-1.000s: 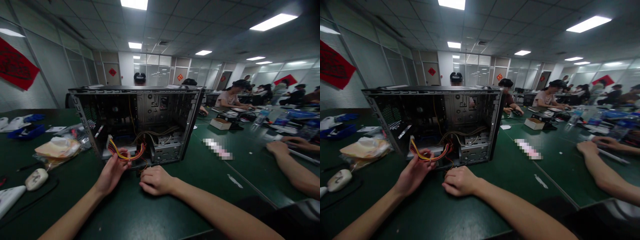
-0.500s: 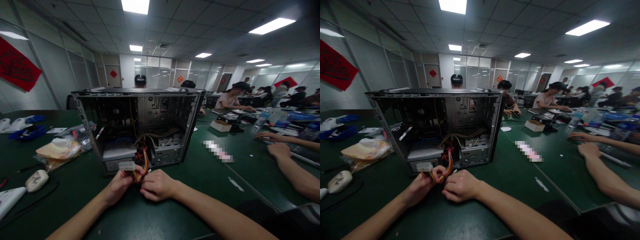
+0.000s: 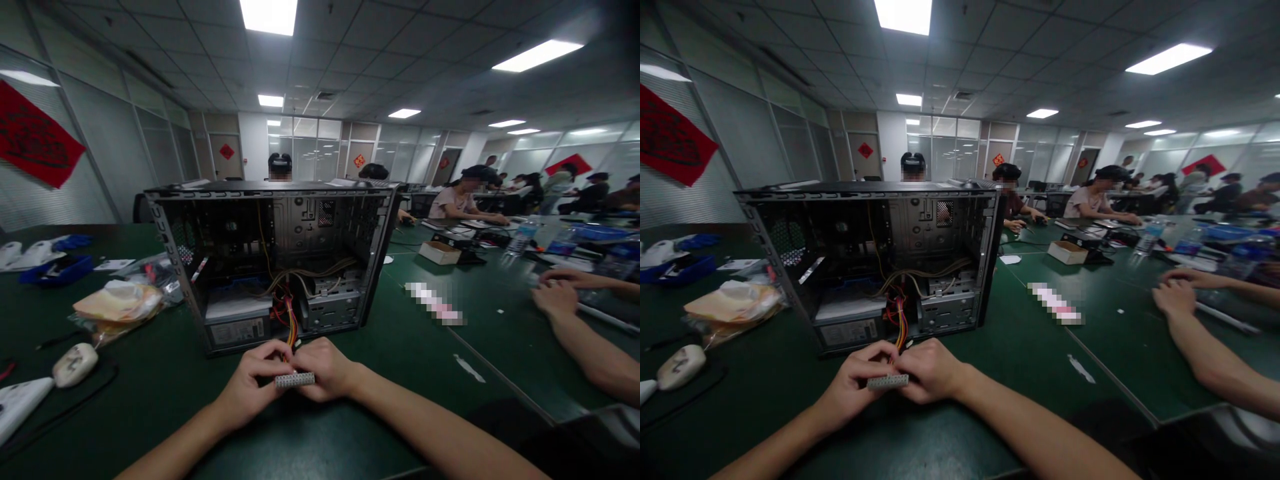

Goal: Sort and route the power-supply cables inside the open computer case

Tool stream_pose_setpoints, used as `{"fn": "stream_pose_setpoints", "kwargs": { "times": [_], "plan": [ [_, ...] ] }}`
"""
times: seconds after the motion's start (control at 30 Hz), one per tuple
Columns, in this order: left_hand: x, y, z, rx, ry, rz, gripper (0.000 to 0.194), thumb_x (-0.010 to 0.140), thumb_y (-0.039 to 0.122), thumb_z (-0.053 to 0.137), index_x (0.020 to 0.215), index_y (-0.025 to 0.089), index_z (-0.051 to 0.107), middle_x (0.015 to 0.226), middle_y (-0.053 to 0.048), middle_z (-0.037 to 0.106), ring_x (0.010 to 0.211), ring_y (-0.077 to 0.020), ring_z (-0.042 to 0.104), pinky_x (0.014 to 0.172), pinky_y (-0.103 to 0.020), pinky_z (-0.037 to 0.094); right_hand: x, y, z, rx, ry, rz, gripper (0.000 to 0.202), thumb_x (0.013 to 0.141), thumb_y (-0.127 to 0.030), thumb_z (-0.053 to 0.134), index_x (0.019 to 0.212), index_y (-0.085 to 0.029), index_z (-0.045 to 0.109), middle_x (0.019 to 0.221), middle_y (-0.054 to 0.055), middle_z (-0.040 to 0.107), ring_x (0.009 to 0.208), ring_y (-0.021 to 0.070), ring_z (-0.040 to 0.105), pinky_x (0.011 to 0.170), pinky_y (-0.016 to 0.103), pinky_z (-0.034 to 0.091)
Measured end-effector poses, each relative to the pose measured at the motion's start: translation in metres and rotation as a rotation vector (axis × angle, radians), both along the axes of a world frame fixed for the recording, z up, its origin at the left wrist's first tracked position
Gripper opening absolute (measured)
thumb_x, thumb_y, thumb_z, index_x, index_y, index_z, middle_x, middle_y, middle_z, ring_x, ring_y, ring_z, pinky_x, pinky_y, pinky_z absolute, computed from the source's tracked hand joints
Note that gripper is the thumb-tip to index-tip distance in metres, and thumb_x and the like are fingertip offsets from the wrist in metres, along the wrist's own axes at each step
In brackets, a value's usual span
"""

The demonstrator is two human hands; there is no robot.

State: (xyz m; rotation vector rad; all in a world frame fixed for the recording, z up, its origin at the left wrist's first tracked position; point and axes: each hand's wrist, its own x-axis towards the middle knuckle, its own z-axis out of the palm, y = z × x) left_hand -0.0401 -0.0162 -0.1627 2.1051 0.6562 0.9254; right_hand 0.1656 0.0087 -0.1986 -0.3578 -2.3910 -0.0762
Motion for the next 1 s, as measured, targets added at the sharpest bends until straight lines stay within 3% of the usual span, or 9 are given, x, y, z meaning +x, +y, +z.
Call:
{"fn": "stream_pose_setpoints", "kwargs": {
  "times": [0.2, 0.43, 0.77, 1.0],
  "plan": [
    [-0.003, 0.001, -0.004, 0.043, 0.043, -0.015, 0.022, 0.089, 0.035, 0.062, 0.092, 0.022, 0.081, 0.096, -0.011, 0.064, 0.077, -0.0187, 0.057, 0.072, -0.029, 0.043, 0.000, -0.002, 0.003, -0.031, 0.009, -0.007, 0.015, 0.090, -0.027, 0.045, 0.078, -0.020, 0.051, 0.061, -0.001, 0.056, 0.052, 0.0128, 0.054, 0.051, 0.025, 0.036],
    [-0.005, 0.004, -0.008, 0.030, -0.020, -0.063, 0.061, 0.091, 0.064, 0.040, 0.087, 0.017, 0.079, 0.095, -0.012, 0.061, 0.070, -0.0171, 0.052, 0.066, -0.028, 0.040, -0.001, -0.004, 0.008, -0.035, -0.005, -0.005, 0.014, 0.091, -0.026, 0.043, 0.083, -0.020, 0.052, 0.062, -0.001, 0.057, 0.052, 0.0127, 0.054, 0.052, 0.025, 0.036],
    [-0.004, 0.009, -0.012, 0.091, -0.062, -0.092, 0.052, 0.093, 0.056, 0.046, 0.084, 0.016, 0.078, 0.093, -0.009, 0.060, 0.068, -0.0134, 0.050, 0.065, -0.026, 0.039, 0.001, 0.000, 0.002, -0.051, -0.029, 0.006, 0.008, 0.088, -0.025, 0.046, 0.085, -0.020, 0.051, 0.064, 0.000, 0.058, 0.054, 0.0130, 0.055, 0.053, 0.024, 0.037],
    [-0.006, 0.007, -0.008, 0.132, -0.025, -0.092, 0.049, 0.094, 0.055, 0.045, 0.093, 0.019, 0.079, 0.095, -0.010, 0.060, 0.069, -0.0134, 0.052, 0.066, -0.026, 0.040, -0.001, -0.002, 0.004, -0.045, -0.039, -0.010, 0.010, 0.091, -0.026, 0.046, 0.085, -0.020, 0.053, 0.065, 0.000, 0.060, 0.055, 0.0129, 0.057, 0.052, 0.025, 0.038]
  ]
}}
